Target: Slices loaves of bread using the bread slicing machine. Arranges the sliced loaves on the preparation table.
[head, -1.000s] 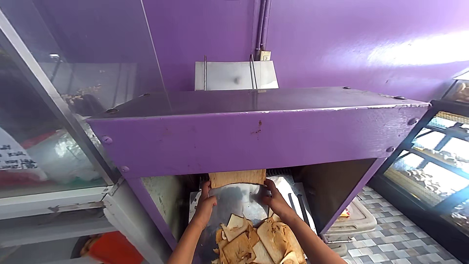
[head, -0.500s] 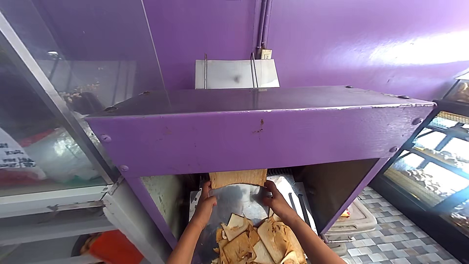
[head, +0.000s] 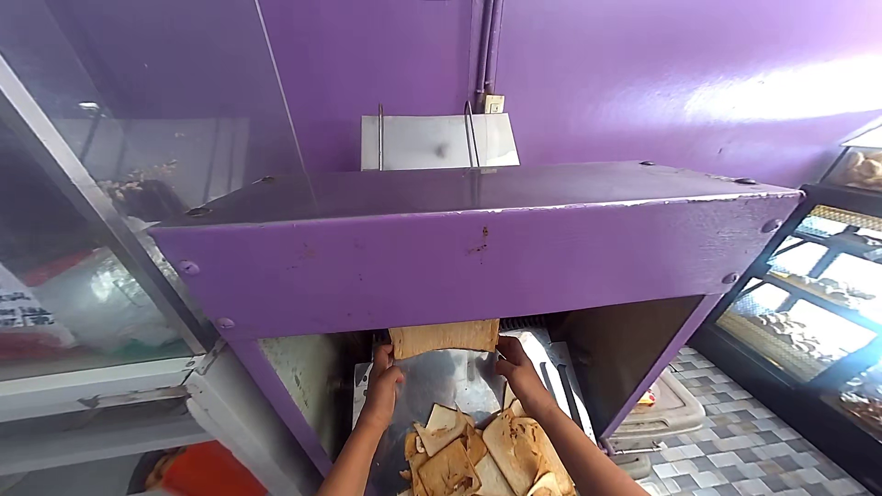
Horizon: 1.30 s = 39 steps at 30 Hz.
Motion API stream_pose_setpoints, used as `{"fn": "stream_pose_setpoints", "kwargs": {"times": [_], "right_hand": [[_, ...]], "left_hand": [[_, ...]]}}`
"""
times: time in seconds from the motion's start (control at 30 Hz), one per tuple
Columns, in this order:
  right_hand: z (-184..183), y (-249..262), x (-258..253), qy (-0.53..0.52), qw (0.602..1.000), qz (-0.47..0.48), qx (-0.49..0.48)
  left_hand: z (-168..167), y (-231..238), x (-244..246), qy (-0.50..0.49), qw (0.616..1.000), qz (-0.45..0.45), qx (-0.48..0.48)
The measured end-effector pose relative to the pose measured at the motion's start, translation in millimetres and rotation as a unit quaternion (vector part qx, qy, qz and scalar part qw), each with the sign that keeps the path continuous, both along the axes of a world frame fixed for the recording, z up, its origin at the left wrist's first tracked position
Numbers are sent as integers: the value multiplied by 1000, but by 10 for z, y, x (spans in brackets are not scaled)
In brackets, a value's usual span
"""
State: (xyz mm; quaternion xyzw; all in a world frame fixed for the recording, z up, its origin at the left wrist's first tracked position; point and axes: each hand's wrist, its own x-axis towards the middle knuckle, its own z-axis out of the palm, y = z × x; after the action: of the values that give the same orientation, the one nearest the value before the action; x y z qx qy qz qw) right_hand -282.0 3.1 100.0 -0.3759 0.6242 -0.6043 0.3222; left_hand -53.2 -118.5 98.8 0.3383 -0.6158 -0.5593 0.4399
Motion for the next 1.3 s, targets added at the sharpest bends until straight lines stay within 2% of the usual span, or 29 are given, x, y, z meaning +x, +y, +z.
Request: {"fn": "stream_pose_setpoints", "kwargs": {"times": [0.2, 0.5, 1.3], "right_hand": [[64, 4, -28, 1, 1000, 16, -7], [99, -33, -97, 19, 999, 44, 12], [132, 7, -110, 22, 998, 40, 33]], "left_hand": [[-20, 25, -36, 48, 998, 24, 26], [-5, 38, -5, -7, 1000, -4, 13], [-3, 37, 7, -8, 1000, 2, 18]]}}
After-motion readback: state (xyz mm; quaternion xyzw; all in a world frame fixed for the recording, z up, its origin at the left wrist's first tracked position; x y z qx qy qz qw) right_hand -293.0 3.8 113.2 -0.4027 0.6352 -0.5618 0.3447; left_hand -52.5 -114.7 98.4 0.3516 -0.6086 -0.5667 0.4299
